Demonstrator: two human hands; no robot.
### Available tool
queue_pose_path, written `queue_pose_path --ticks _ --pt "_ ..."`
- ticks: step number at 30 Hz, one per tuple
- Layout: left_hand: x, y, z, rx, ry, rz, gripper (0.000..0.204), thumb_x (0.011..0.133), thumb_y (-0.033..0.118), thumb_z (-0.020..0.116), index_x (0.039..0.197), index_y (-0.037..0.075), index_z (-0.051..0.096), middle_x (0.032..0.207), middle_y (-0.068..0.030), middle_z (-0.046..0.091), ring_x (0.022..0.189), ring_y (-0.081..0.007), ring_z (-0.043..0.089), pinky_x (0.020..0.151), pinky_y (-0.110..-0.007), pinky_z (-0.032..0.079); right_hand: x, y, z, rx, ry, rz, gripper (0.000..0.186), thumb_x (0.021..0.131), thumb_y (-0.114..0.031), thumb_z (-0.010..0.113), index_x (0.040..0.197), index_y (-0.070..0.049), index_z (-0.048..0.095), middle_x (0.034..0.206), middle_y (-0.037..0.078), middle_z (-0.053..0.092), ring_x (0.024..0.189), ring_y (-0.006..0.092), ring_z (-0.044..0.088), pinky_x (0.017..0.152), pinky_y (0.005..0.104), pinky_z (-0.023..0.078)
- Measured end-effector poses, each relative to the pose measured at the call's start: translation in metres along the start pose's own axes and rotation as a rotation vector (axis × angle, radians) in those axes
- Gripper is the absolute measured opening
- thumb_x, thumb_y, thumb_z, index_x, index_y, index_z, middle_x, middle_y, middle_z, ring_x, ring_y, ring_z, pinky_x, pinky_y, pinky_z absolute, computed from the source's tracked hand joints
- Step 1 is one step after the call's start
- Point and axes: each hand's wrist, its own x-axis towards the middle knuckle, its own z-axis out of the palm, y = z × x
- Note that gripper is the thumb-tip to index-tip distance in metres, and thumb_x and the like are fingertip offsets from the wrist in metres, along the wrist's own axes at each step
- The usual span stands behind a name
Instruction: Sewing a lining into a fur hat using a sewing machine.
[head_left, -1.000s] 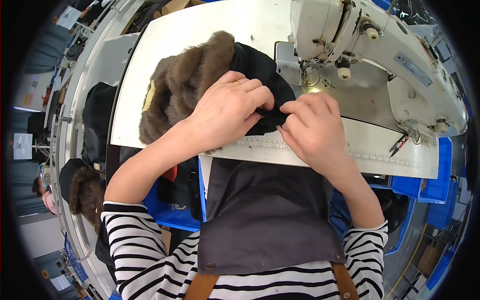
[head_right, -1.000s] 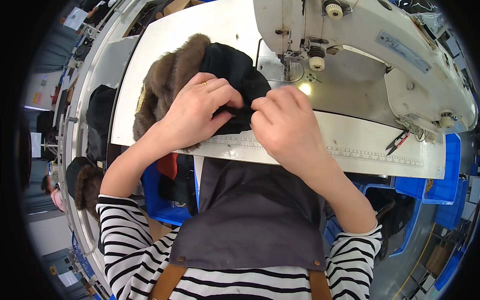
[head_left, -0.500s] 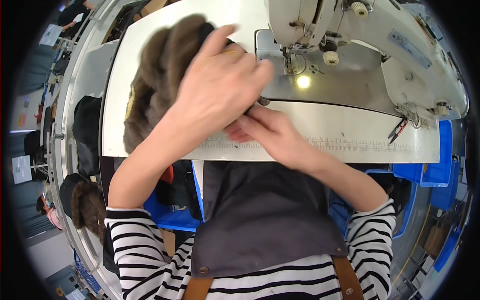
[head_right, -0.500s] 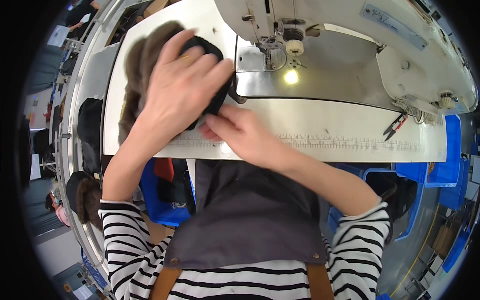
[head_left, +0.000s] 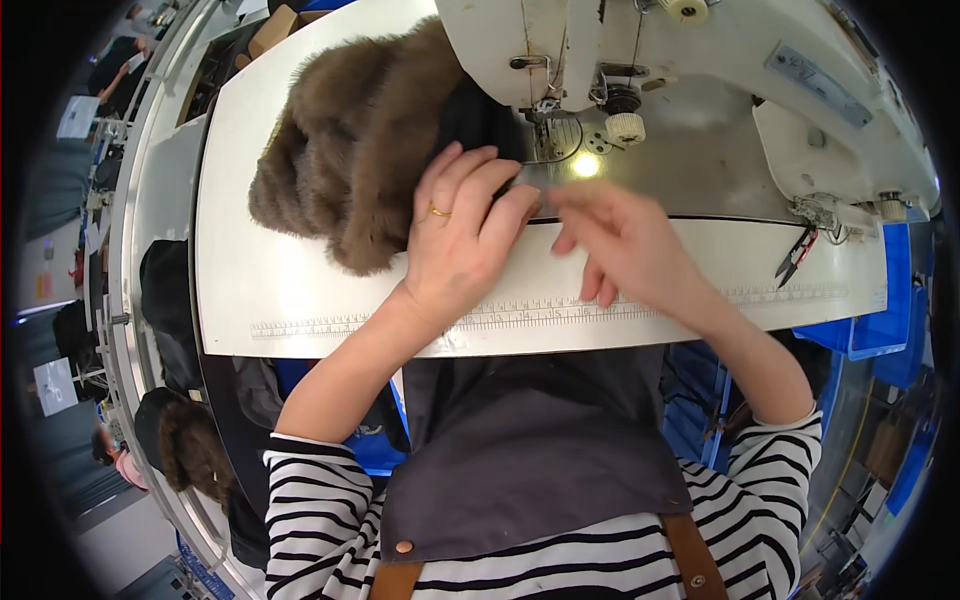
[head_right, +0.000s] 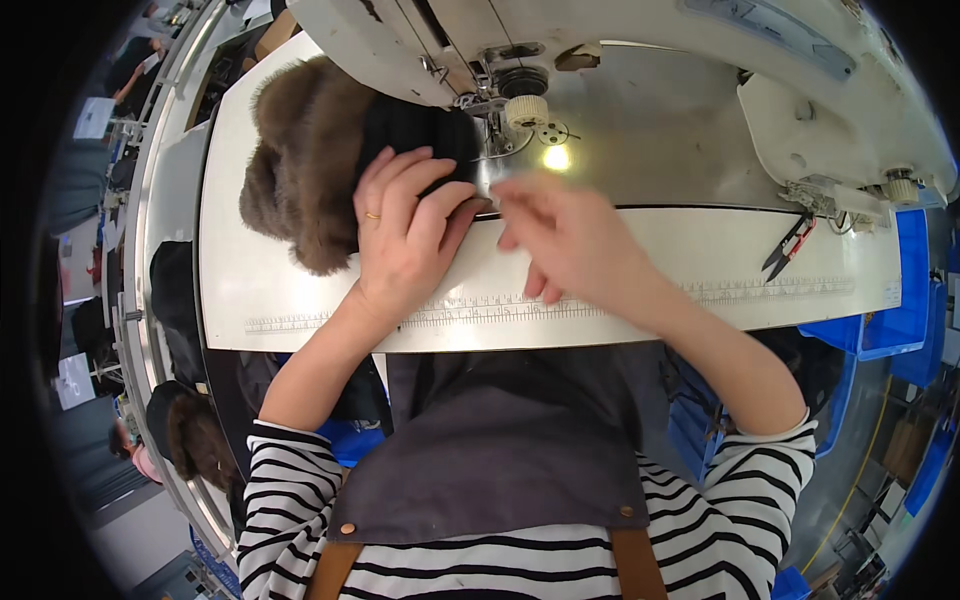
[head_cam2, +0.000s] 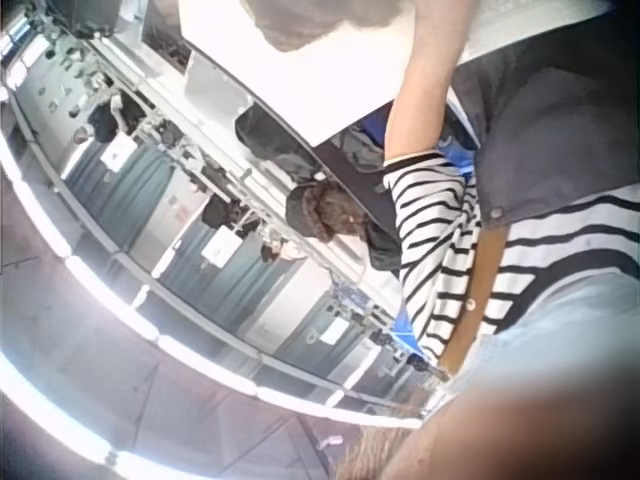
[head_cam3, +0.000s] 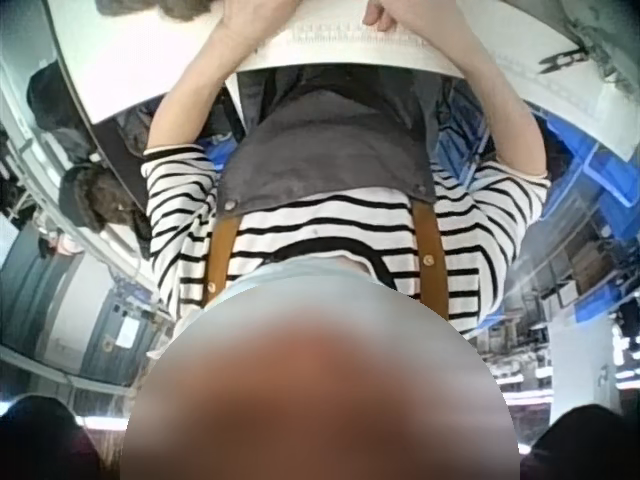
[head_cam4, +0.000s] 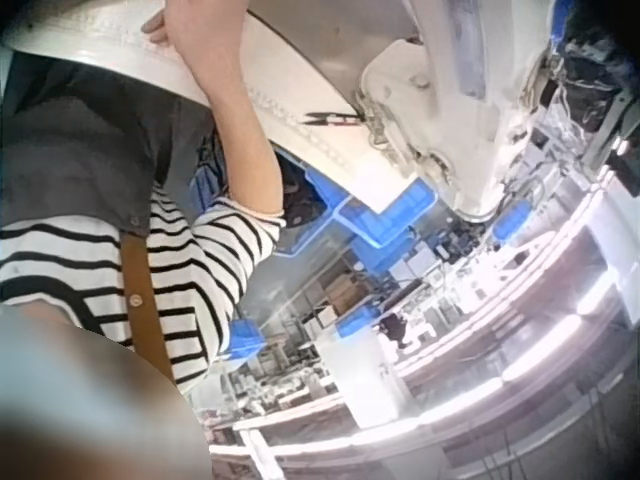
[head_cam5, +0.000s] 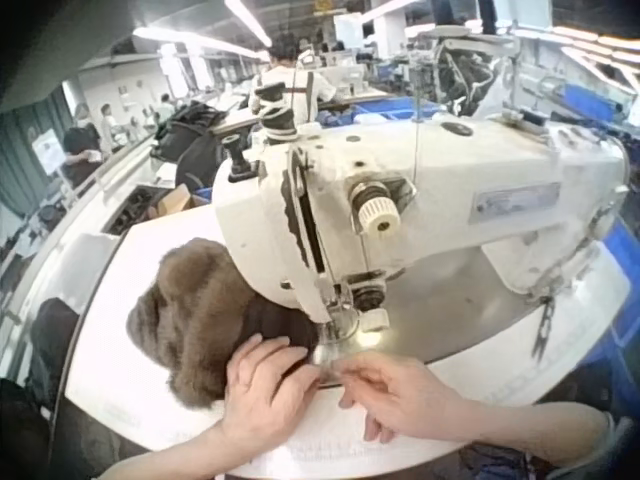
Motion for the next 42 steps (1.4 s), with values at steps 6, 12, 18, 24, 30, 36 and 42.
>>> queue_pose_path --ticks 6,12,18,24,30,36,42 --pt "-0.011 0.001 0.001 0.006 0.079 -0.086 0.055 0.069 0.006 0.085 0.120 0.011 0.066 0.121 -0.0073 0.061 0.110 -0.0303 0.056 0.092 -0.041 0.049 0.036 -0.013 -0.001 -0.369 -0.012 -0.138 0.031 0.100 -0.025 0.062 0.117 0.001 0.066 0.074 0.008 0.069 0.046 0.0162 0.062 0.045 0.0297 0.051" --pt "-0.011 -0.002 -0.001 -0.068 0.063 -0.096 0.068 0.071 0.003 0.083 0.135 0.005 0.060 0.131 -0.0138 0.061 0.117 -0.0330 0.056 0.094 -0.039 0.050 0.059 -0.009 0.008 -0.632 0.019 -0.469 0.024 0.096 -0.022 0.064 0.101 0.001 0.068 0.072 0.016 0.070 0.055 0.0283 0.068 0.058 0.0399 0.055" --pt "0.025 -0.011 -0.039 0.255 -0.267 0.120 0.034 0.082 0.017 0.069 0.111 -0.001 0.069 0.133 -0.0177 0.064 0.125 -0.0293 0.055 0.095 -0.038 0.046 0.046 0.004 0.001 -0.586 0.095 -0.311 0.022 0.095 -0.021 0.063 0.093 0.000 0.067 0.074 0.019 0.070 0.067 0.0364 0.070 0.065 0.0448 0.056" --pt "0.069 -0.023 -0.051 0.565 -0.494 0.372 0.023 0.073 0.014 0.070 0.094 0.005 0.075 0.100 -0.0047 0.065 0.108 -0.0199 0.052 0.089 -0.030 0.040 0.047 0.018 0.009 -0.767 0.220 -0.502 0.020 0.095 -0.020 0.063 0.091 0.001 0.064 0.067 0.016 0.066 0.061 0.0329 0.067 0.060 0.0438 0.054" --pt "0.060 -0.030 -0.051 0.431 -0.448 0.362 0.019 0.072 0.013 0.071 0.089 0.006 0.075 0.082 -0.0008 0.055 0.091 -0.0177 0.053 0.080 -0.032 0.040 0.046 0.016 0.012 -0.772 0.295 -0.525 0.021 0.093 -0.019 0.063 0.090 0.001 0.064 0.069 0.020 0.067 0.064 0.0371 0.069 0.062 0.0461 0.057" --pt "0.018 -0.015 -0.056 0.062 -0.172 0.544 0.027 0.068 0.008 0.075 0.095 0.002 0.075 0.081 -0.0012 0.056 0.080 -0.0178 0.061 0.048 -0.031 0.047 0.036 -0.003 0.004 -0.340 0.141 -0.110 0.025 0.101 -0.021 0.059 0.096 0.003 0.065 0.071 0.011 0.069 0.055 0.0185 0.068 0.052 0.0336 0.056" --pt "-0.011 -0.018 -0.047 0.079 -0.369 0.320 0.024 0.073 0.010 0.070 0.096 0.003 0.070 0.088 -0.0017 0.056 0.088 -0.0174 0.058 0.062 -0.029 0.050 0.034 -0.001 0.003 -0.264 0.106 -0.131 0.030 0.103 -0.025 0.057 0.102 0.003 0.066 0.076 0.008 0.071 0.054 0.0145 0.067 0.049 0.0290 0.053"
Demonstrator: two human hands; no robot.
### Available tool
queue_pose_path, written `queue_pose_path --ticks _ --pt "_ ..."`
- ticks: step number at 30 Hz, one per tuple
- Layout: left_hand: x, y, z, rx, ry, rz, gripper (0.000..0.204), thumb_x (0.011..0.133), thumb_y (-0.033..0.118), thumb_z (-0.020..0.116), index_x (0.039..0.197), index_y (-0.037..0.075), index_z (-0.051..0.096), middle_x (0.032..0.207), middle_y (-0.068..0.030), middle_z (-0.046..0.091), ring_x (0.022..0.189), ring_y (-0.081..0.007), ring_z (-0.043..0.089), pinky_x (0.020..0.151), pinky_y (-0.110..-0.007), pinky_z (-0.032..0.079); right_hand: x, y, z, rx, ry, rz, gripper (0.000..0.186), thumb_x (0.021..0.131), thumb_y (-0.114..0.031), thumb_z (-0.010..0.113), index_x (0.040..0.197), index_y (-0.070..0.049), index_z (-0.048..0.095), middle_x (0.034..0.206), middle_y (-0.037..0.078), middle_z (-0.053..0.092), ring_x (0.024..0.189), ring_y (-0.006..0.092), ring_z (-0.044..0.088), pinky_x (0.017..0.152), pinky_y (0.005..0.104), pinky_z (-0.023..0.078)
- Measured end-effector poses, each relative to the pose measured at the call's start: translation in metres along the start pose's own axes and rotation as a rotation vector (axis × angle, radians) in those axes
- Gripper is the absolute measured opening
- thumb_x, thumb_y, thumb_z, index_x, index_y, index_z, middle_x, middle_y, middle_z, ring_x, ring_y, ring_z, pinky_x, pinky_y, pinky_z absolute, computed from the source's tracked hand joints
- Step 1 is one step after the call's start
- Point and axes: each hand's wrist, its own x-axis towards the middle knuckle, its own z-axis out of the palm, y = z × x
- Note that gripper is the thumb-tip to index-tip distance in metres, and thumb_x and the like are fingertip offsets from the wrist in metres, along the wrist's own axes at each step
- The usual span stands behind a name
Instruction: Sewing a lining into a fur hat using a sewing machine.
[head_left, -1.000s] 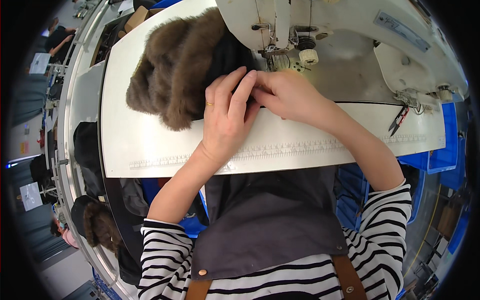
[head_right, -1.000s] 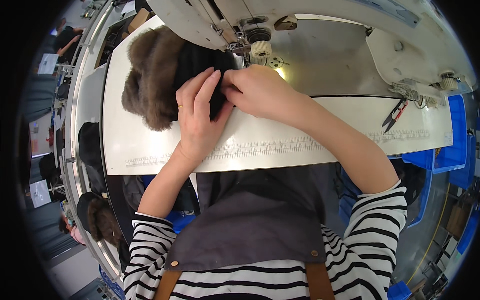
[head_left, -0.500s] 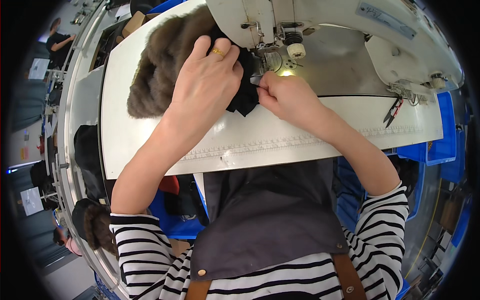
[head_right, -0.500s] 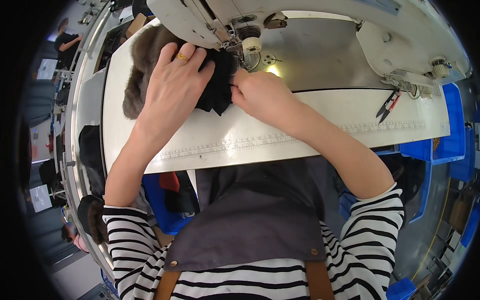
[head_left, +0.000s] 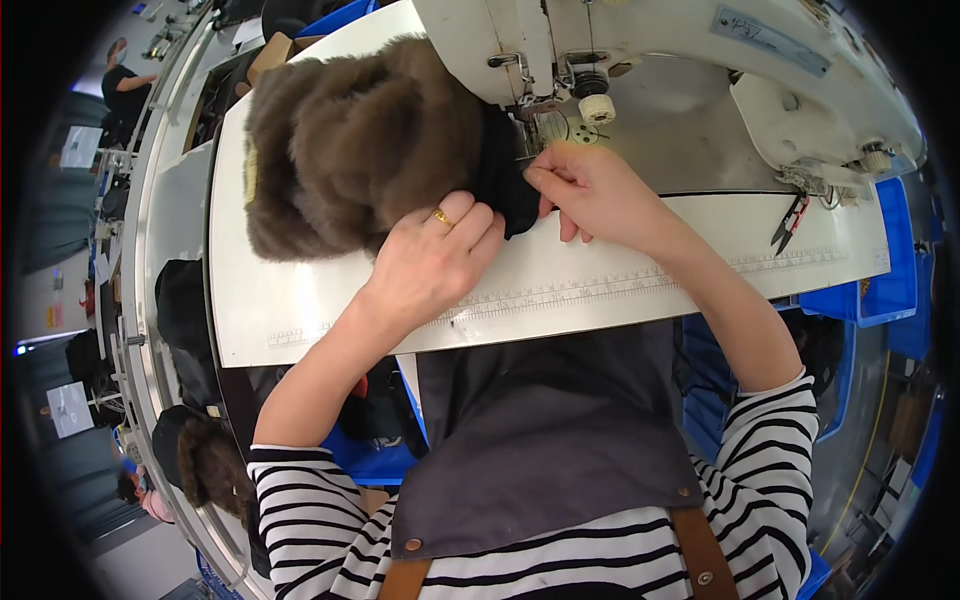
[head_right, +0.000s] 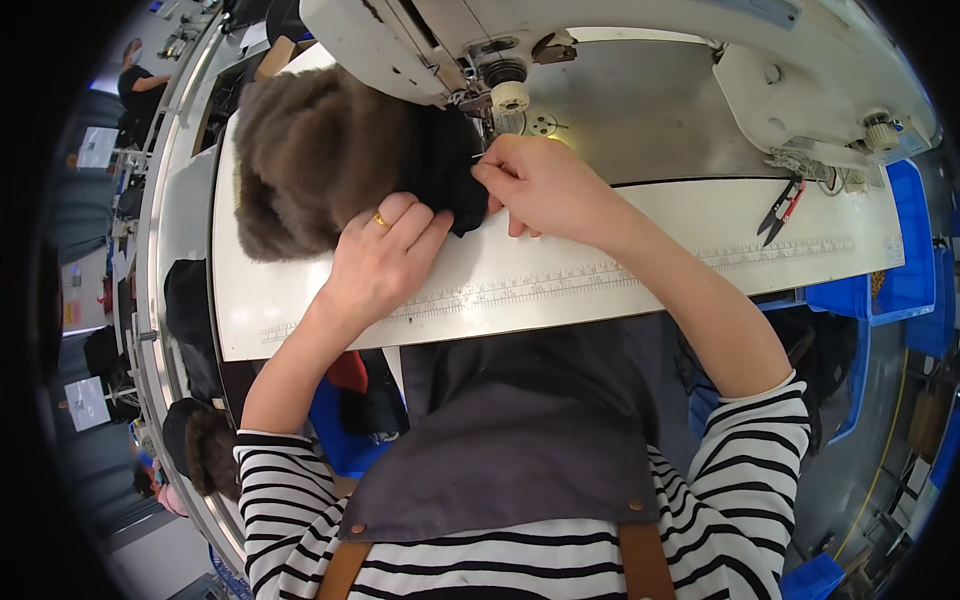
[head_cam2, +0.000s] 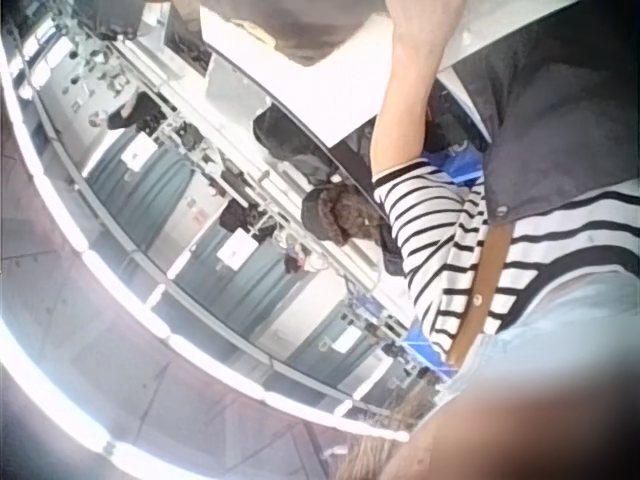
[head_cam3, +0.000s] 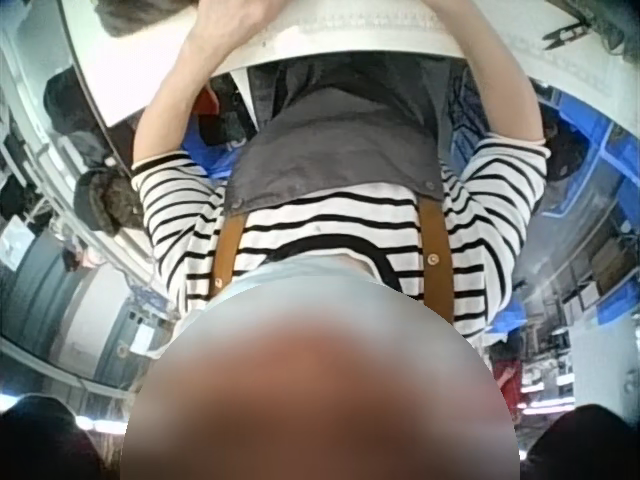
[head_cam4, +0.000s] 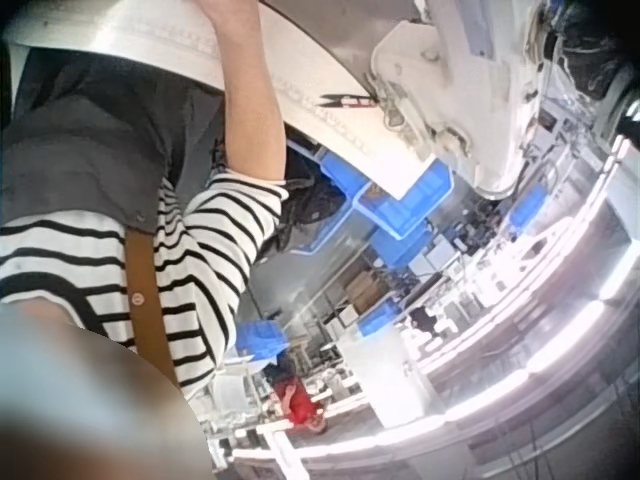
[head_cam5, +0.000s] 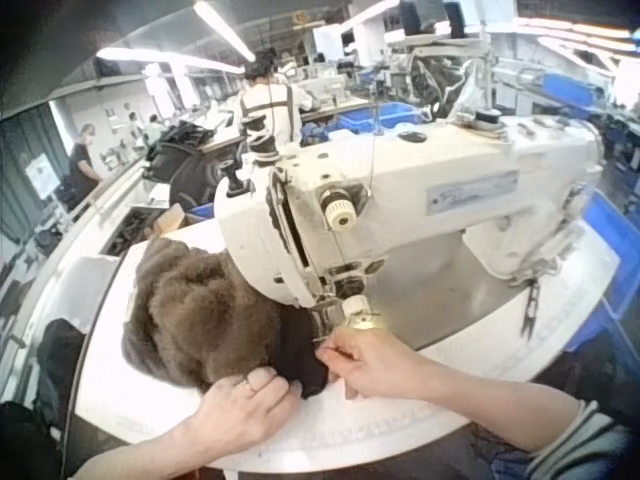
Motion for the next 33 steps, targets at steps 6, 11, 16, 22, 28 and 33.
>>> queue_pose_path --ticks 6,11,16,22,28,33 --pt "0.009 0.001 0.002 -0.087 0.126 -0.107 0.028 0.072 0.014 0.080 0.098 0.008 0.074 0.089 -0.0012 0.061 0.091 -0.0209 0.060 0.076 -0.034 0.052 0.007 0.001 -0.008 0.005 -0.093 0.033 0.027 0.104 -0.025 0.058 0.107 0.001 0.066 0.074 0.006 0.069 0.049 0.0107 0.060 0.043 0.0259 0.047" --pt "0.010 0.013 0.016 0.046 0.232 -0.127 0.031 0.068 0.011 0.081 0.098 0.012 0.077 0.090 0.0012 0.063 0.091 -0.0200 0.059 0.075 -0.032 0.051 0.008 -0.004 -0.007 -0.006 -0.069 0.063 0.027 0.105 -0.025 0.058 0.109 0.001 0.065 0.072 0.005 0.067 0.045 0.0104 0.057 0.040 0.0264 0.046" --pt "0.015 0.020 0.026 0.036 0.337 -0.174 0.029 0.068 0.009 0.080 0.096 0.014 0.079 0.095 0.0021 0.068 0.088 -0.0188 0.059 0.073 -0.030 0.050 0.000 0.004 -0.005 0.029 -0.026 -0.023 0.025 0.104 -0.025 0.058 0.104 -0.002 0.066 0.072 0.005 0.066 0.050 0.0127 0.060 0.047 0.0301 0.049" --pt "0.017 0.025 0.027 0.069 0.324 -0.201 0.026 0.071 0.010 0.075 0.097 0.007 0.075 0.106 -0.0013 0.069 0.083 -0.0174 0.060 0.061 -0.027 0.050 0.005 0.029 0.009 -0.093 0.211 -0.439 0.019 0.101 -0.022 0.065 0.102 -0.003 0.064 0.074 0.007 0.066 0.063 0.0163 0.059 0.061 0.0341 0.049" --pt "0.019 0.025 0.032 -0.041 0.388 -0.287 0.026 0.071 0.004 0.085 0.094 0.009 0.077 0.105 0.0000 0.073 0.073 -0.0160 0.061 0.059 -0.027 0.052 0.005 0.023 0.015 0.076 0.200 -0.290 0.020 0.103 -0.022 0.063 0.102 -0.002 0.062 0.077 0.007 0.066 0.063 0.0162 0.060 0.060 0.0330 0.050" --pt "0.016 0.025 0.029 -0.223 0.421 -0.338 0.031 0.074 0.001 0.084 0.103 0.007 0.075 0.107 -0.0044 0.073 0.075 -0.0183 0.065 0.061 -0.030 0.055 0.001 0.017 0.014 0.257 0.084 -0.117 0.024 0.106 -0.026 0.060 0.104 -0.001 0.060 0.082 0.006 0.067 0.068 0.0136 0.064 0.061 0.0313 0.053"
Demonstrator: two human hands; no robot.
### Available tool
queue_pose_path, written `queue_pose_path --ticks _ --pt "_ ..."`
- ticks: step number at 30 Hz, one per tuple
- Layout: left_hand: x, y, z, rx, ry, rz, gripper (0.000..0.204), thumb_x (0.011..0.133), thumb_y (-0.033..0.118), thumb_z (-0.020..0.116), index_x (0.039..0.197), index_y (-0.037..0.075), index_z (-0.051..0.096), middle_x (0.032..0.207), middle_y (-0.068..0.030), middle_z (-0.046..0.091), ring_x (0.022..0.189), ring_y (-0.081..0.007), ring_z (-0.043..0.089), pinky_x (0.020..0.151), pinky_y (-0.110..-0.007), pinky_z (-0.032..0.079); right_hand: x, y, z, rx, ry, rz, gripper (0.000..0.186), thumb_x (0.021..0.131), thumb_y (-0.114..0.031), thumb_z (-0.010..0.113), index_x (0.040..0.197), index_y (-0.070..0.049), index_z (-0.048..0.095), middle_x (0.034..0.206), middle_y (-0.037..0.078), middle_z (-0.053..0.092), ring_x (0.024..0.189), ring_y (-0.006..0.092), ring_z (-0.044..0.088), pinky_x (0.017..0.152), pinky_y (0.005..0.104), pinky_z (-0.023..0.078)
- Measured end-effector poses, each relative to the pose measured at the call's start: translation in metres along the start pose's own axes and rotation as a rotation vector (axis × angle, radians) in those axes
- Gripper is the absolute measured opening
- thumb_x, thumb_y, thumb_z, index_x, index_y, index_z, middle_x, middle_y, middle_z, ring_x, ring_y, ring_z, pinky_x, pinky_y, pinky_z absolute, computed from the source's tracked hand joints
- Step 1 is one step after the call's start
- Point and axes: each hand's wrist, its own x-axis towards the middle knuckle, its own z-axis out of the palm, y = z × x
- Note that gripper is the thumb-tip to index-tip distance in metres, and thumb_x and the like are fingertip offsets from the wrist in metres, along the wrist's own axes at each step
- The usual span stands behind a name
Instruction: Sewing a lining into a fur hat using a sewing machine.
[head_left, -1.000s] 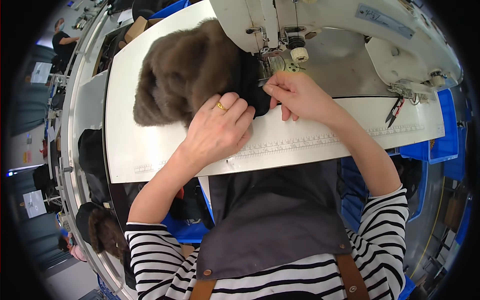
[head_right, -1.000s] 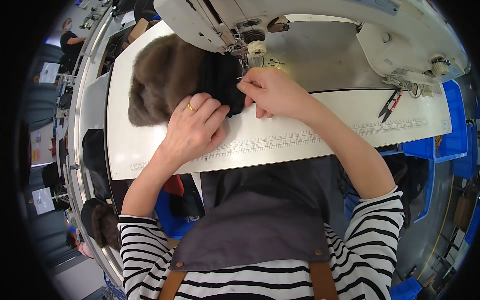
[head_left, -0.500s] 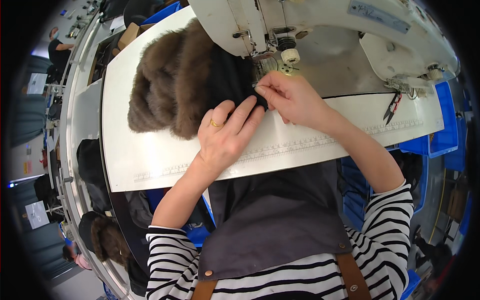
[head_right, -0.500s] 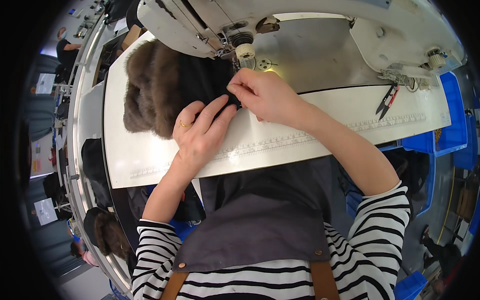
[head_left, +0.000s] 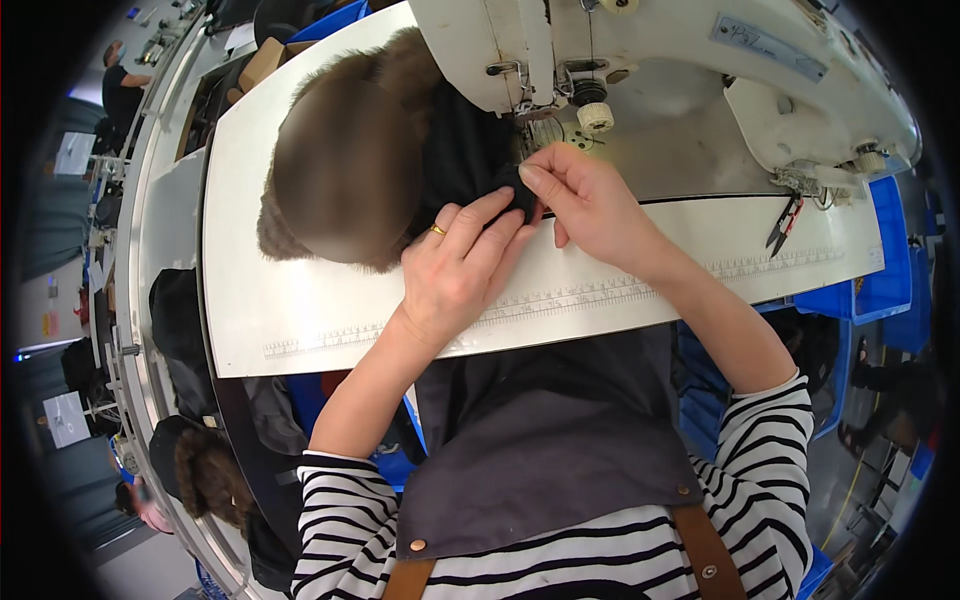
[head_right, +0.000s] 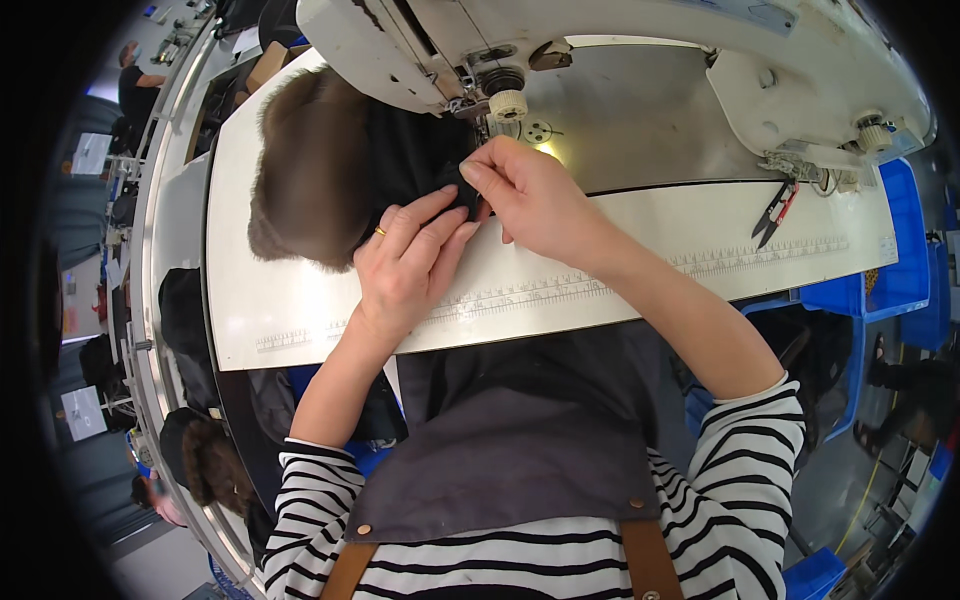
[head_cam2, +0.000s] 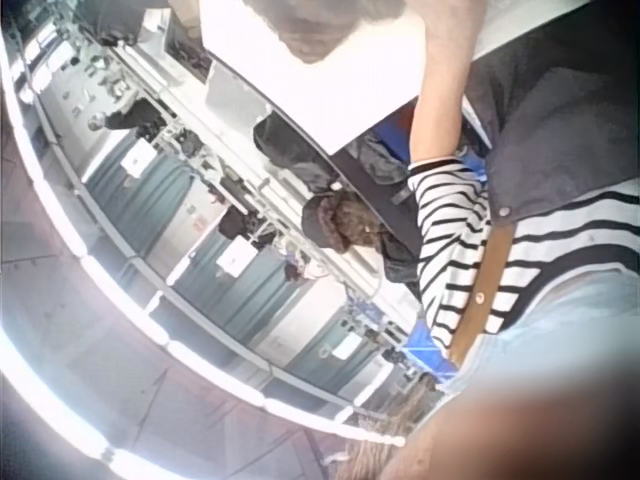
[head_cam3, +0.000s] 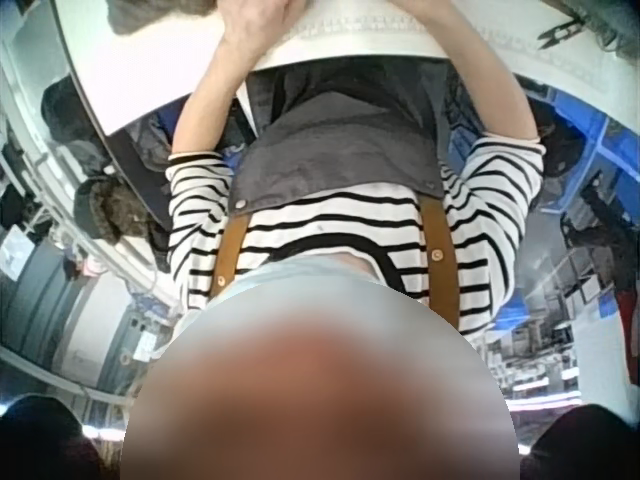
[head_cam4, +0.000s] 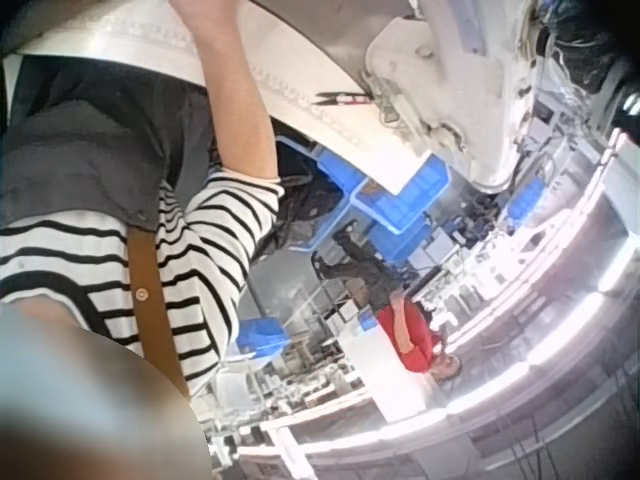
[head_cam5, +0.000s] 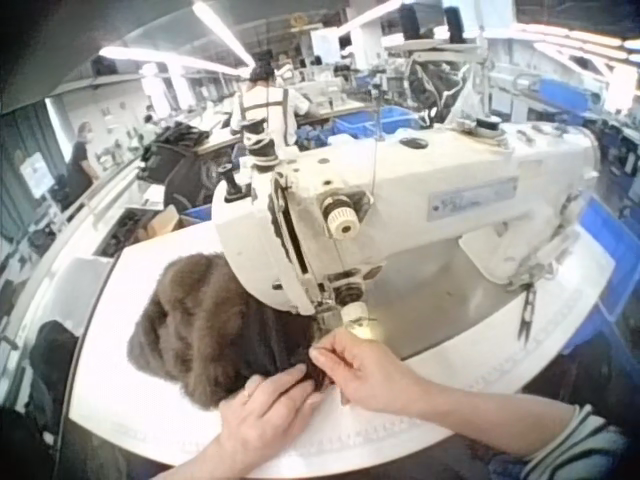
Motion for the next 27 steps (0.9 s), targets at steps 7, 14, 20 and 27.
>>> queue_pose_path --ticks 7,14,20,27 --pt "0.029 0.011 -0.025 -0.009 -0.146 -0.210 0.036 0.080 0.004 0.076 0.116 0.008 0.069 0.096 -0.0046 0.070 0.073 -0.0240 0.069 0.062 -0.035 0.056 -0.001 0.012 0.015 -0.539 0.257 -0.674 0.018 0.101 -0.022 0.066 0.104 -0.005 0.061 0.085 0.009 0.067 0.071 0.0203 0.068 0.056 0.0313 0.053" --pt "0.066 -0.017 -0.058 -0.190 -0.454 -0.173 0.019 0.082 0.005 0.076 0.101 0.007 0.076 0.090 -0.0052 0.069 0.072 -0.0268 0.068 0.064 -0.036 0.056 -0.024 -0.007 0.025 -0.571 0.338 -0.675 0.026 0.092 -0.021 0.075 0.111 -0.008 0.062 0.091 0.007 0.067 0.077 0.0248 0.068 0.068 0.0370 0.057" --pt "0.059 -0.016 -0.065 -0.317 -0.368 -0.314 0.021 0.083 0.000 0.079 0.102 0.007 0.078 0.084 -0.0043 0.065 0.064 -0.0155 0.061 0.060 -0.030 0.050 -0.049 -0.008 0.039 -0.434 0.311 -0.407 0.030 0.090 -0.020 0.076 0.113 -0.008 0.060 0.103 0.008 0.066 0.080 0.0242 0.068 0.072 0.0355 0.056" --pt "0.062 -0.020 -0.074 -0.268 -0.424 -0.273 0.025 0.084 -0.002 0.078 0.107 0.008 0.079 0.086 -0.0038 0.064 0.066 -0.0136 0.060 0.060 -0.030 0.050 -0.040 0.004 0.044 -0.636 0.359 -0.524 0.018 0.090 -0.017 0.074 0.098 -0.006 0.063 0.103 0.007 0.065 0.090 0.0239 0.066 0.074 0.0362 0.055"
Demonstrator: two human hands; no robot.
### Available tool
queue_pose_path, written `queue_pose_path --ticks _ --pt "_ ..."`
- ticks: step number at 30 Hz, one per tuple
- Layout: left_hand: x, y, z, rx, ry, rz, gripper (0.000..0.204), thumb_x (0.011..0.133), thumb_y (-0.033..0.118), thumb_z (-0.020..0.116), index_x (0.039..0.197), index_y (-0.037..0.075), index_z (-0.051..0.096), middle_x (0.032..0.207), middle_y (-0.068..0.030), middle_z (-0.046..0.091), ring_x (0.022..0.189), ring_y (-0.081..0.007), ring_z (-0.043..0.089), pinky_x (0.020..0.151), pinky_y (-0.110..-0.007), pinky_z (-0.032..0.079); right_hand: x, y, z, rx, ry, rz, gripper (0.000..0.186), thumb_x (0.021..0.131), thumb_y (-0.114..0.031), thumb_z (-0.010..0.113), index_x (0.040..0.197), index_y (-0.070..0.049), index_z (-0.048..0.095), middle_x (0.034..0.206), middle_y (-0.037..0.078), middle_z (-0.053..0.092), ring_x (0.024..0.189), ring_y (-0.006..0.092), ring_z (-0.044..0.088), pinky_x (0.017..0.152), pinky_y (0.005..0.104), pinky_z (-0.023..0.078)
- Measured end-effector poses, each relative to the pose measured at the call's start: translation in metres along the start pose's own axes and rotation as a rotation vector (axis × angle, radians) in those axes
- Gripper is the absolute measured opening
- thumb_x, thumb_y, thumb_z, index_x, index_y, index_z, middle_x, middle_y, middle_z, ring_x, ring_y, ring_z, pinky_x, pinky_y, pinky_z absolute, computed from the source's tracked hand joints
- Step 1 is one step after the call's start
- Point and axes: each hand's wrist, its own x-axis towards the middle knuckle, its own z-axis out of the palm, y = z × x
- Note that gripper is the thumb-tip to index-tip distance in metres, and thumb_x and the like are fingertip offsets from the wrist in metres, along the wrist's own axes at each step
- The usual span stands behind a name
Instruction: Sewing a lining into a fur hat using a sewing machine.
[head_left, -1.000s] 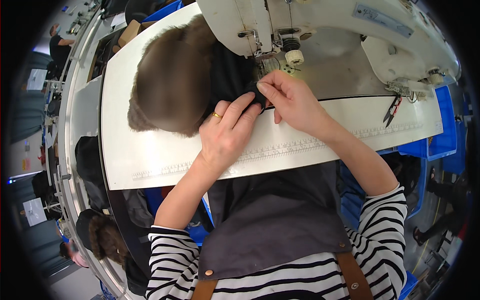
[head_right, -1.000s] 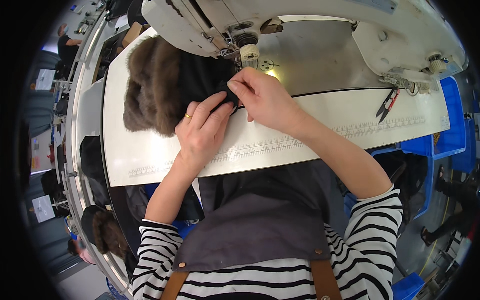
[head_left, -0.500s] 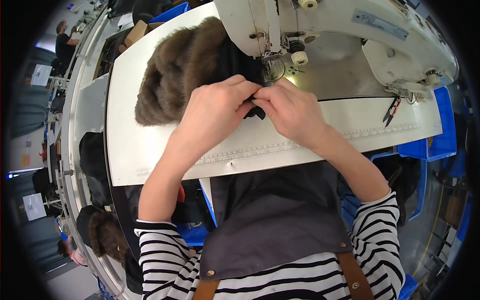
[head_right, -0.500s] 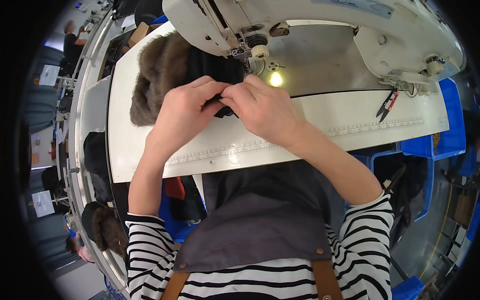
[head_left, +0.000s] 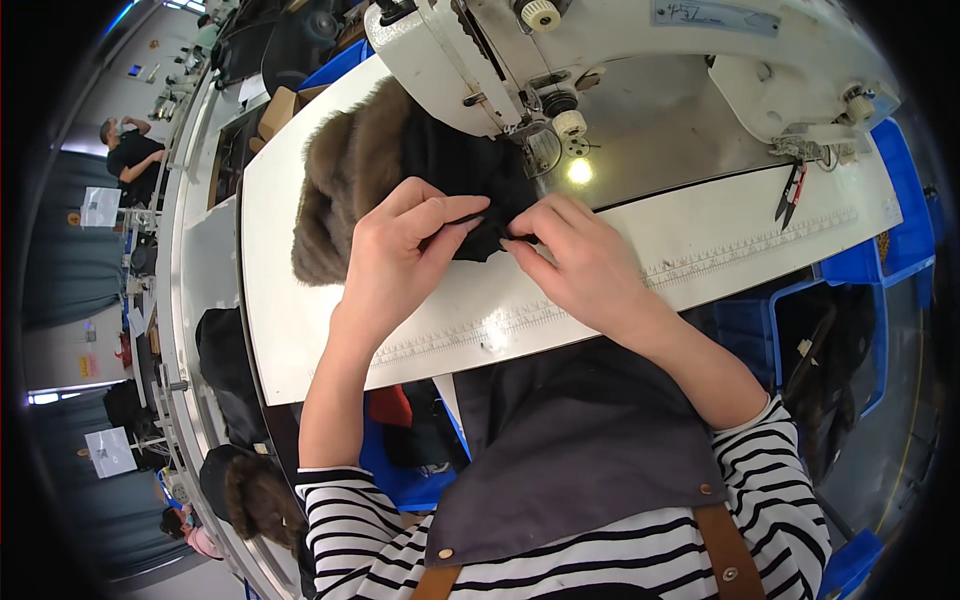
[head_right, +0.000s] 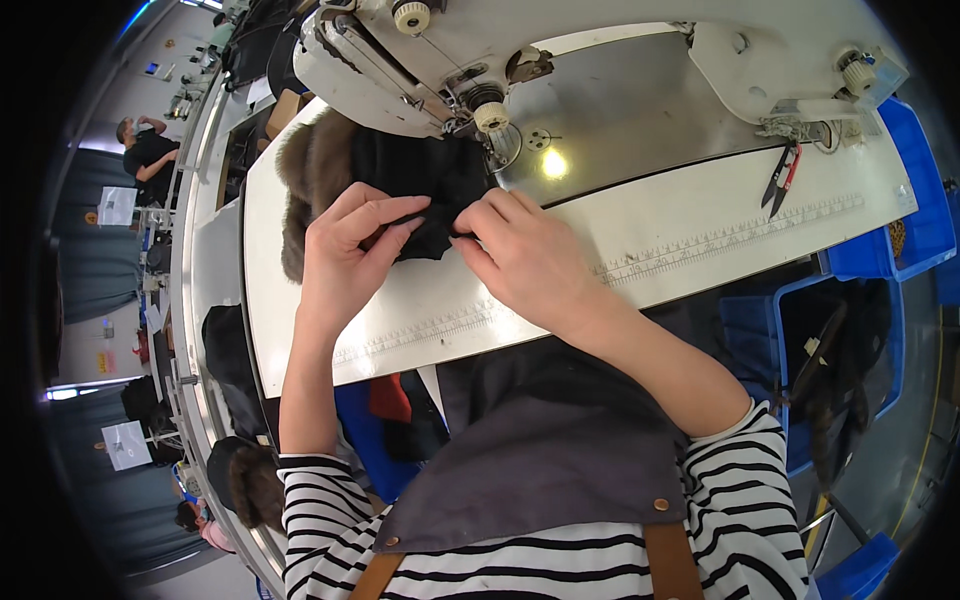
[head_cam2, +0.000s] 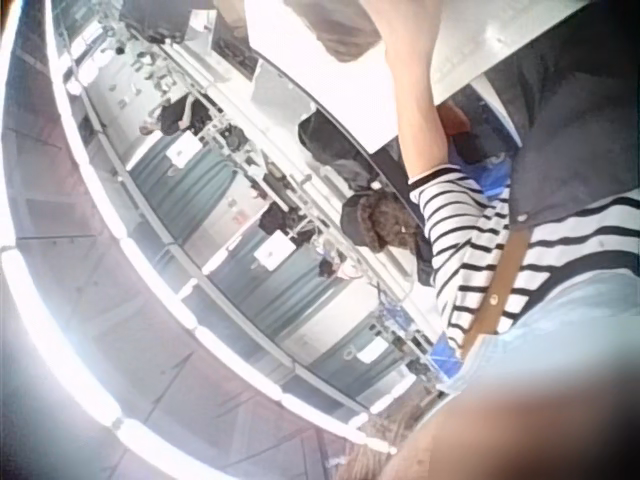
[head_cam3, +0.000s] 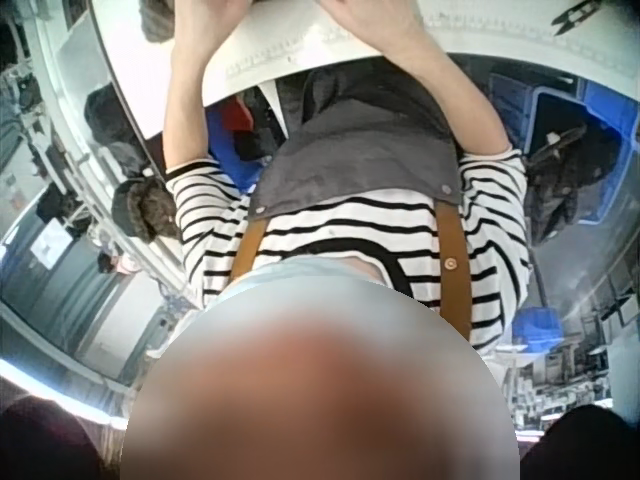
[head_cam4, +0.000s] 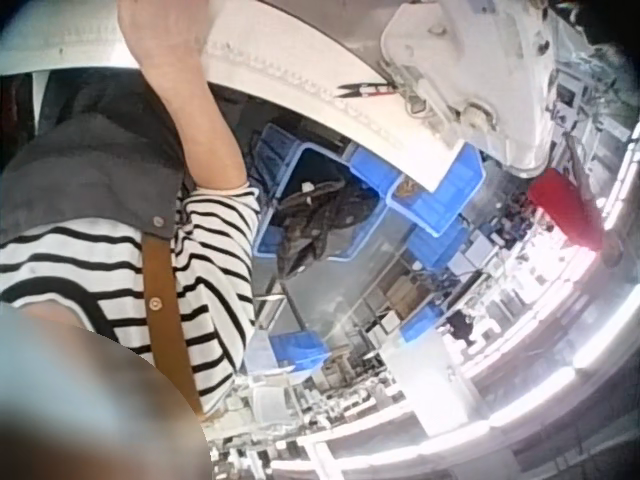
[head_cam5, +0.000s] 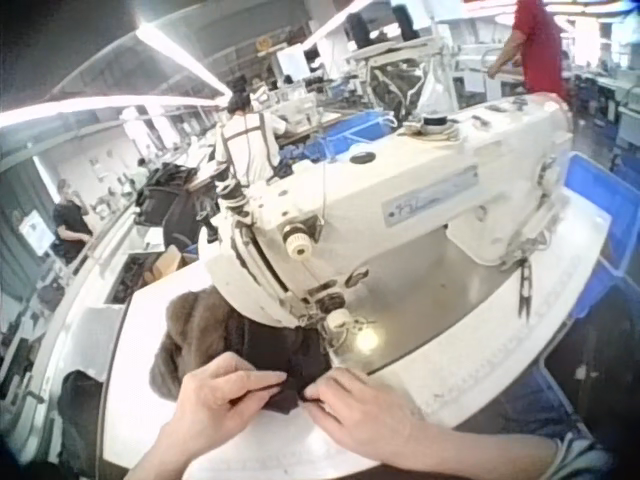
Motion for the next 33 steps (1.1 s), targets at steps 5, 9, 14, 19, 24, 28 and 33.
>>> queue_pose_path --ticks 5,9,14,19,24,28,33 --pt "0.000 -0.011 0.004 -0.098 -0.037 0.088 0.018 0.087 -0.001 0.075 0.104 0.003 0.073 0.098 -0.0048 0.070 0.071 -0.0158 0.066 0.062 -0.030 0.053 -0.003 0.004 0.003 -0.123 0.147 -0.160 0.018 0.088 -0.017 0.076 0.093 -0.004 0.064 0.106 0.009 0.066 0.097 0.0258 0.063 0.077 0.0362 0.055" --pt "-0.001 -0.010 0.011 -0.073 -0.044 0.121 0.017 0.087 -0.006 0.069 0.102 0.003 0.067 0.098 -0.0071 0.072 0.067 -0.0176 0.067 0.060 -0.031 0.053 0.004 0.000 0.003 0.011 0.046 -0.053 0.020 0.091 -0.019 0.074 0.093 -0.002 0.064 0.110 0.011 0.068 0.097 0.0269 0.065 0.078 0.0363 0.055" --pt "0.016 0.001 0.015 0.391 -0.057 0.359 0.017 0.082 -0.001 0.069 0.097 0.008 0.067 0.088 -0.0064 0.069 0.062 -0.0257 0.066 0.056 -0.034 0.053 0.018 -0.018 0.015 1.091 -0.508 0.576 0.026 0.105 -0.026 0.061 0.106 0.000 0.059 0.108 0.015 0.070 0.097 0.0263 0.071 0.083 0.0381 0.058" --pt "0.041 -0.005 0.041 0.408 -0.237 0.284 0.012 0.083 0.006 0.069 0.094 0.009 0.072 0.080 -0.0060 0.064 0.063 -0.0296 0.067 0.055 -0.040 0.053 -0.012 -0.024 0.013 1.790 -0.314 1.032 0.033 0.112 -0.032 0.045 0.121 0.000 0.050 0.105 0.020 0.070 0.099 0.0300 0.072 0.088 0.0398 0.061" --pt "0.037 -0.018 0.073 0.300 -0.071 0.107 0.011 0.086 0.004 0.067 0.095 0.007 0.072 0.095 -0.0108 0.064 0.069 -0.0333 0.068 0.062 -0.044 0.057 -0.018 -0.004 -0.039 1.399 -0.441 1.034 0.038 0.111 -0.028 0.046 0.130 0.005 0.047 0.104 0.021 0.070 0.089 0.0328 0.074 0.080 0.0410 0.062" --pt "0.035 -0.020 0.090 0.398 0.009 0.054 0.026 0.085 0.002 0.065 0.111 0.003 0.066 0.101 -0.0117 0.062 0.078 -0.0316 0.070 0.066 -0.041 0.059 0.012 0.020 -0.070 0.195 -0.459 0.534 0.028 0.105 -0.023 0.058 0.126 -0.005 0.062 0.086 0.010 0.072 0.078 0.0213 0.074 0.064 0.0340 0.057" --pt "0.022 -0.012 0.108 0.460 0.209 0.082 0.042 0.083 0.003 0.064 0.124 0.000 0.057 0.110 -0.0118 0.059 0.093 -0.0284 0.068 0.076 -0.037 0.059 0.057 0.066 -0.039 -0.191 -0.318 -0.030 0.022 0.096 -0.022 0.066 0.111 -0.007 0.065 0.078 0.010 0.071 0.068 0.0286 0.071 0.061 0.0389 0.055"
